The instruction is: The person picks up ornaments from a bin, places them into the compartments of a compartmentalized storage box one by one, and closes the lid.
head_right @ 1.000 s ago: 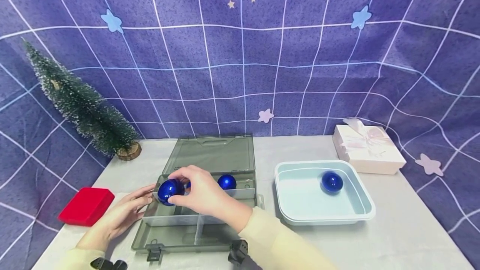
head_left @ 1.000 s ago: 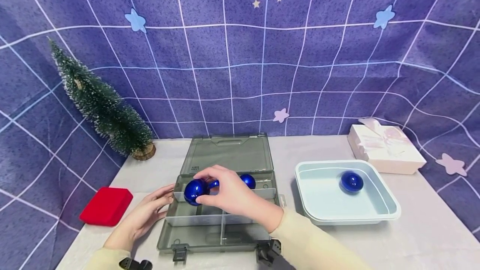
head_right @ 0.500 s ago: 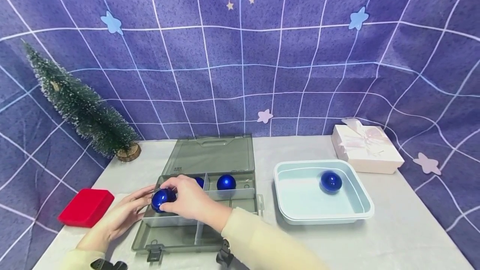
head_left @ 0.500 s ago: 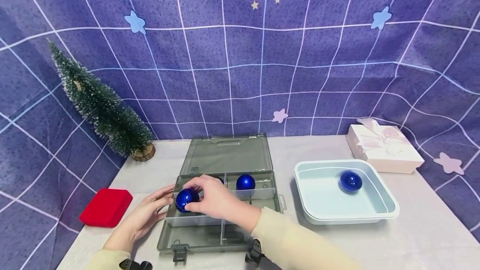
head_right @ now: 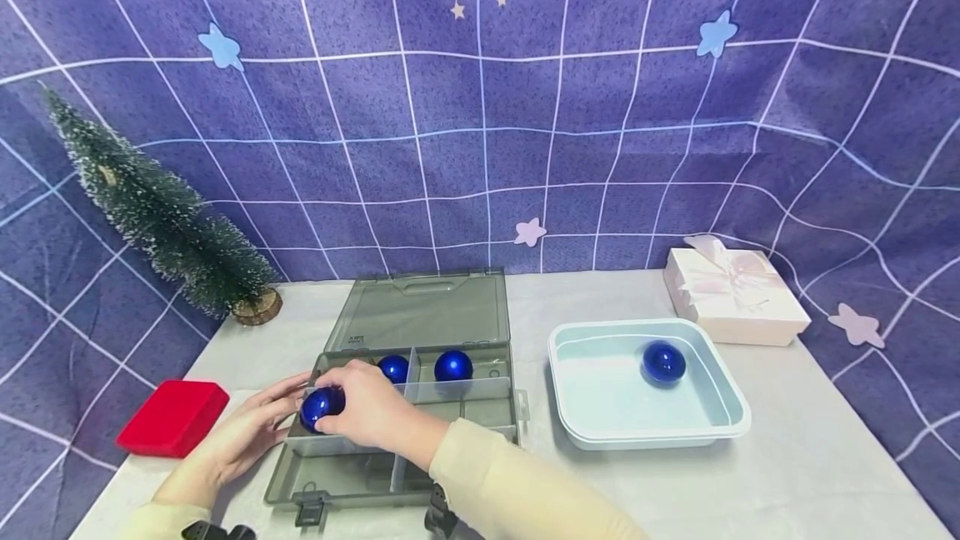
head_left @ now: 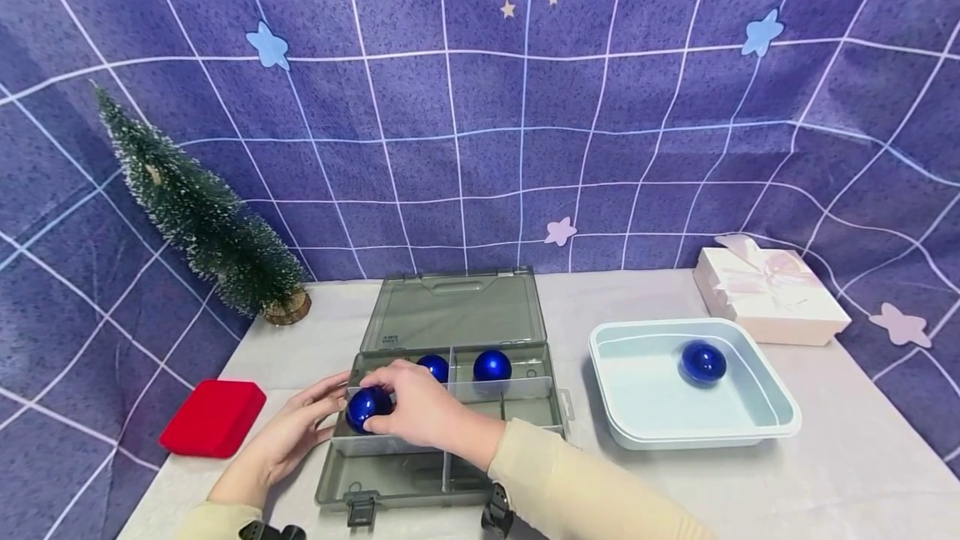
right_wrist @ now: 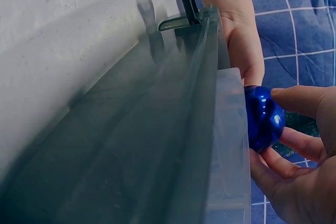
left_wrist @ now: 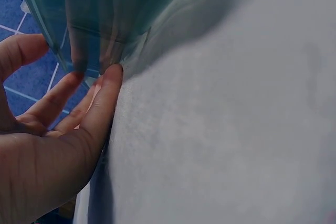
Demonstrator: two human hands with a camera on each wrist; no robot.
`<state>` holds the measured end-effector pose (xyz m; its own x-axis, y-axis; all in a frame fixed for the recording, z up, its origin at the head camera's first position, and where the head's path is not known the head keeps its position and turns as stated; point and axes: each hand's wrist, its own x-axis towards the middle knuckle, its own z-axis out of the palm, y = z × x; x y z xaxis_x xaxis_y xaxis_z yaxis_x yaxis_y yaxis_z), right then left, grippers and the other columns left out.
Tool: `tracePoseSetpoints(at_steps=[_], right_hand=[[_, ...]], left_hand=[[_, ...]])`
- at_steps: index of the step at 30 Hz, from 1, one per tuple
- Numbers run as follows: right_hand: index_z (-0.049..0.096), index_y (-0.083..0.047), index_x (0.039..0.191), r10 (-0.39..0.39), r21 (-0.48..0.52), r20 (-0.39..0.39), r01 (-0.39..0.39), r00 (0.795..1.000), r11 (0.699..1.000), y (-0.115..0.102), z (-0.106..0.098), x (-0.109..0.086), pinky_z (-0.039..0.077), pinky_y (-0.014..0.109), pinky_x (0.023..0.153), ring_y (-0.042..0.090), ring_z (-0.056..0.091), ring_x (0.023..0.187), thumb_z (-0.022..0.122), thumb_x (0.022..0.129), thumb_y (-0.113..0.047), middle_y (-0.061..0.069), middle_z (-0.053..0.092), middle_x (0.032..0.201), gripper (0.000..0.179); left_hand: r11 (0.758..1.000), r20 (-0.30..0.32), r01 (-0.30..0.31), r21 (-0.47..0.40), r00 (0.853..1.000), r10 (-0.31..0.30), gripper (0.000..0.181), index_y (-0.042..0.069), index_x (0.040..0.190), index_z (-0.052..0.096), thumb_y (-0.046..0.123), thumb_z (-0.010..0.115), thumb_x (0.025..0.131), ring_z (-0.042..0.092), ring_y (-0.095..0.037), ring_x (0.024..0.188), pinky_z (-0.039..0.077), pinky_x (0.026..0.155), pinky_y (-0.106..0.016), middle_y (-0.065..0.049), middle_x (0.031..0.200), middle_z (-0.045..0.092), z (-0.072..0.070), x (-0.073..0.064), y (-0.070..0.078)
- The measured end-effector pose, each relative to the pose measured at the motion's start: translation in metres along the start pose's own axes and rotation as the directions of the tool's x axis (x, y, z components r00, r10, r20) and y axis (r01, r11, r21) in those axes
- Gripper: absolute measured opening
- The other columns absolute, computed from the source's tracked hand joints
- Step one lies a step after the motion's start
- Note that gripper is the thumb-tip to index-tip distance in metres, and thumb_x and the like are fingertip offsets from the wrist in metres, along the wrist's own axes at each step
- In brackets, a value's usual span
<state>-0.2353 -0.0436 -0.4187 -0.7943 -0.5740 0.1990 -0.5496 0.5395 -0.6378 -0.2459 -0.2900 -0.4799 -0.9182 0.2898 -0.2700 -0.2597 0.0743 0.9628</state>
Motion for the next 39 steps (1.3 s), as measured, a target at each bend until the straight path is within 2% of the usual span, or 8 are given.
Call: tracePoseSetpoints(at_steps=[4,9,16,21,24,28,33,39], right_hand=[[0.071,-0.012,0.127,0.014,0.043,0.022,-0.015,1.000,0.999,0.002,-0.001,-0.001,0.047,0.018,0.081,0.010,0.063,0.103,0.084,0.086,-0.020,0.000,0.067,0.114,0.044],[0.069,-0.012,0.129,0.048,0.178,0.038,-0.054,0.998,0.983,0.005,-0.007,-0.005,0.050,0.017,0.077,0.011,0.065,0.107,0.080,0.090,-0.017,0.000,0.068,0.124,0.040],[0.069,-0.012,0.129,0.047,0.384,-0.007,-0.041,0.999,0.923,0.007,-0.033,-0.019,0.052,0.019,0.086,0.014,0.065,0.111,0.076,0.093,-0.016,-0.002,0.070,0.124,0.036],[0.071,-0.009,0.124,0.062,0.491,-0.070,-0.020,0.996,0.871,0.006,-0.059,-0.036,0.053,0.023,0.090,0.022,0.066,0.112,0.077,0.092,-0.009,0.004,0.071,0.120,0.033],[0.070,-0.006,0.124,0.045,0.506,-0.105,0.015,0.994,0.862,0.008,-0.075,-0.048,0.053,0.027,0.092,0.027,0.066,0.112,0.075,0.093,-0.008,0.005,0.071,0.119,0.032],[0.067,-0.003,0.127,0.000,0.494,-0.158,0.079,0.987,0.866,0.013,-0.095,-0.063,0.053,0.032,0.093,0.030,0.065,0.114,0.073,0.093,-0.008,0.009,0.070,0.122,0.035],[0.064,0.003,0.129,-0.026,0.514,-0.226,0.142,0.974,0.846,0.023,-0.118,-0.085,0.052,0.038,0.097,0.036,0.063,0.117,0.071,0.094,-0.004,0.015,0.069,0.125,0.037],[0.061,0.004,0.133,0.008,0.470,-0.311,0.147,0.950,0.871,0.038,-0.148,-0.117,0.050,0.040,0.099,0.037,0.061,0.120,0.071,0.093,-0.002,0.014,0.067,0.129,0.041]], left_hand=[[1.000,0.000,-0.006,-0.011,1.000,0.006,0.069,-0.001,0.161,0.019,0.015,0.054,0.104,0.052,-0.002,0.120,0.045,0.100,-0.039,-0.026,0.163,0.024,0.000,0.000,0.001],[1.000,0.003,-0.007,0.000,1.000,0.007,0.070,-0.001,0.161,0.020,0.017,0.055,0.104,0.051,-0.003,0.121,0.045,0.100,-0.039,-0.023,0.161,0.030,0.000,-0.001,0.002],[1.000,-0.012,0.000,0.006,1.000,0.000,0.069,0.000,0.161,0.020,0.017,0.055,0.104,0.049,-0.004,0.123,0.045,0.099,-0.038,-0.026,0.164,0.022,-0.001,-0.001,0.002],[1.000,-0.014,-0.003,0.021,1.000,0.003,0.069,0.000,0.161,0.019,0.016,0.054,0.103,0.037,-0.016,0.136,0.043,0.102,-0.041,-0.028,0.164,0.017,0.000,0.000,0.001],[1.000,-0.018,0.000,0.023,1.000,0.001,0.069,0.000,0.161,0.020,0.015,0.054,0.103,0.033,-0.020,0.139,0.041,0.103,-0.042,-0.027,0.165,0.016,-0.001,0.000,0.000],[1.000,-0.021,-0.001,0.022,1.000,0.001,0.069,0.000,0.161,0.020,0.015,0.053,0.103,0.032,-0.022,0.141,0.041,0.103,-0.042,-0.027,0.165,0.016,-0.001,0.000,0.000],[1.000,-0.016,0.000,0.017,1.000,0.001,0.069,0.000,0.161,0.019,0.015,0.054,0.103,0.027,-0.025,0.144,0.041,0.103,-0.042,-0.027,0.165,0.015,-0.001,0.000,-0.001],[1.000,-0.011,-0.003,0.003,1.000,0.003,0.069,-0.001,0.161,0.018,0.015,0.053,0.104,0.042,-0.005,0.128,0.043,0.100,-0.038,-0.026,0.165,0.016,-0.001,0.000,-0.002]])
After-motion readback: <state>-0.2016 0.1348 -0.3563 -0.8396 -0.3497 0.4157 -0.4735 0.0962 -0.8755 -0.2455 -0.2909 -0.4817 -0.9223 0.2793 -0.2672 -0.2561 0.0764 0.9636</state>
